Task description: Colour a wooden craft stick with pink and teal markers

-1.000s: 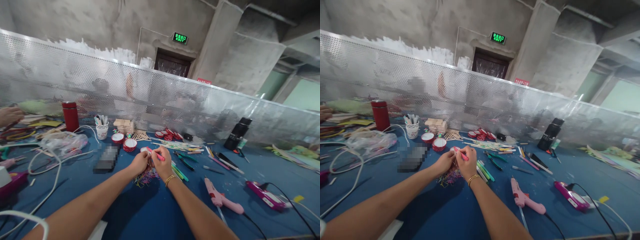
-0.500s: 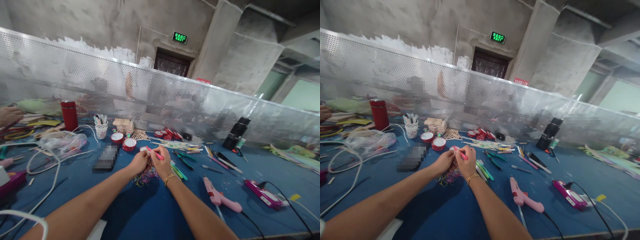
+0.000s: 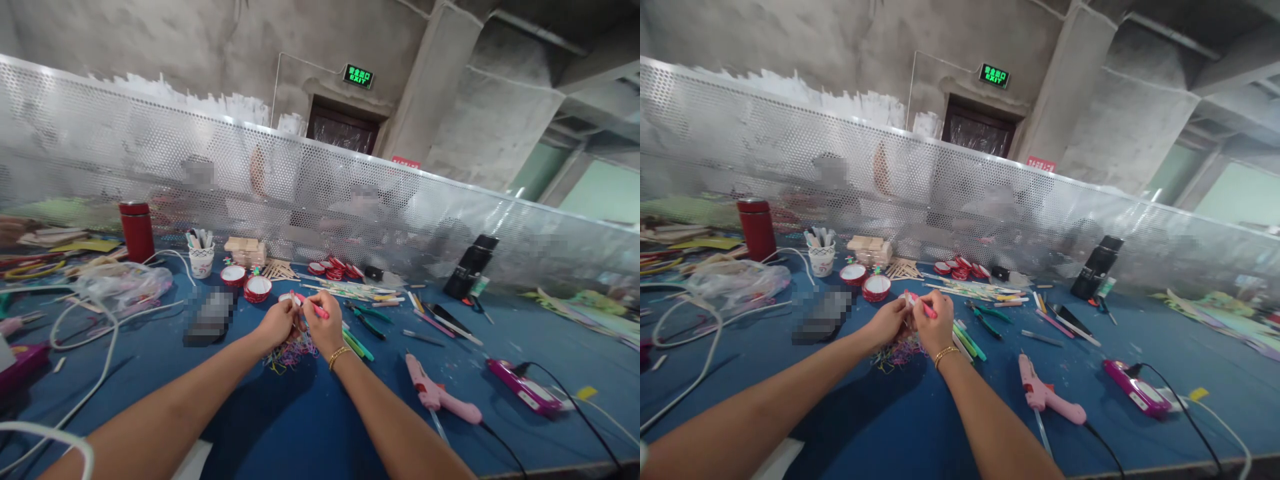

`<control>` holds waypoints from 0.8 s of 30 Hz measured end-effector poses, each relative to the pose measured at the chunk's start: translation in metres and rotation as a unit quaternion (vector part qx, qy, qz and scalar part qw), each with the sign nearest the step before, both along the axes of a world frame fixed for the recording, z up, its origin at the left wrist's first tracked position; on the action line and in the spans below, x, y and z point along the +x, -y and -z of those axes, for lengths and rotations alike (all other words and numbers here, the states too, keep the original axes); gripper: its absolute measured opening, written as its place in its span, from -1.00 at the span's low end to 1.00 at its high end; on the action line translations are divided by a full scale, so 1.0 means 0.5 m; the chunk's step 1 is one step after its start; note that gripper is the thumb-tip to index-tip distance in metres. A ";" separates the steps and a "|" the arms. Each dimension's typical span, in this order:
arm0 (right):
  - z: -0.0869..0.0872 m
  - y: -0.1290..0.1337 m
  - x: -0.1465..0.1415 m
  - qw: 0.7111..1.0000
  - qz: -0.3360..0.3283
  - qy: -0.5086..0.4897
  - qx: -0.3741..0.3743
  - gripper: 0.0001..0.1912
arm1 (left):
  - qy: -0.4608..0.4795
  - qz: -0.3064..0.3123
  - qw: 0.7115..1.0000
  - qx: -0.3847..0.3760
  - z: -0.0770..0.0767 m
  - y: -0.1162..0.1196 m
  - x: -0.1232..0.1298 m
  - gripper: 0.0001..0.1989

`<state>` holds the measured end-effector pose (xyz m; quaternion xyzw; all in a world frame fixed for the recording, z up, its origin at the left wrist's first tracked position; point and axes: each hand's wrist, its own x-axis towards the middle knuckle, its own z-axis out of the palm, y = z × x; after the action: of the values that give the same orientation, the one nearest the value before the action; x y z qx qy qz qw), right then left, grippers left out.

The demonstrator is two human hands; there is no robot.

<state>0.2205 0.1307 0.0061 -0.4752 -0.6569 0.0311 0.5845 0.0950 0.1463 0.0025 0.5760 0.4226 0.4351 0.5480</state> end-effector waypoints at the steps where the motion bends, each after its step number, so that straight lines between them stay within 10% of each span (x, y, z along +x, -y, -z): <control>1: 0.000 0.000 0.000 1.000 0.001 -0.005 0.000 -0.86 | 0.003 0.002 1.000 -0.003 0.000 0.000 0.000 -0.75; 24: -0.008 0.007 -0.004 0.999 -0.034 -0.004 0.017 -0.93 | 0.006 -0.002 1.000 0.002 0.005 -0.009 0.001 -0.76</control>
<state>0.2184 0.1272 0.0102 -0.4427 -0.6707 0.0421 0.5936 0.0956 0.1506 -0.0001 0.5733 0.4195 0.4403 0.5490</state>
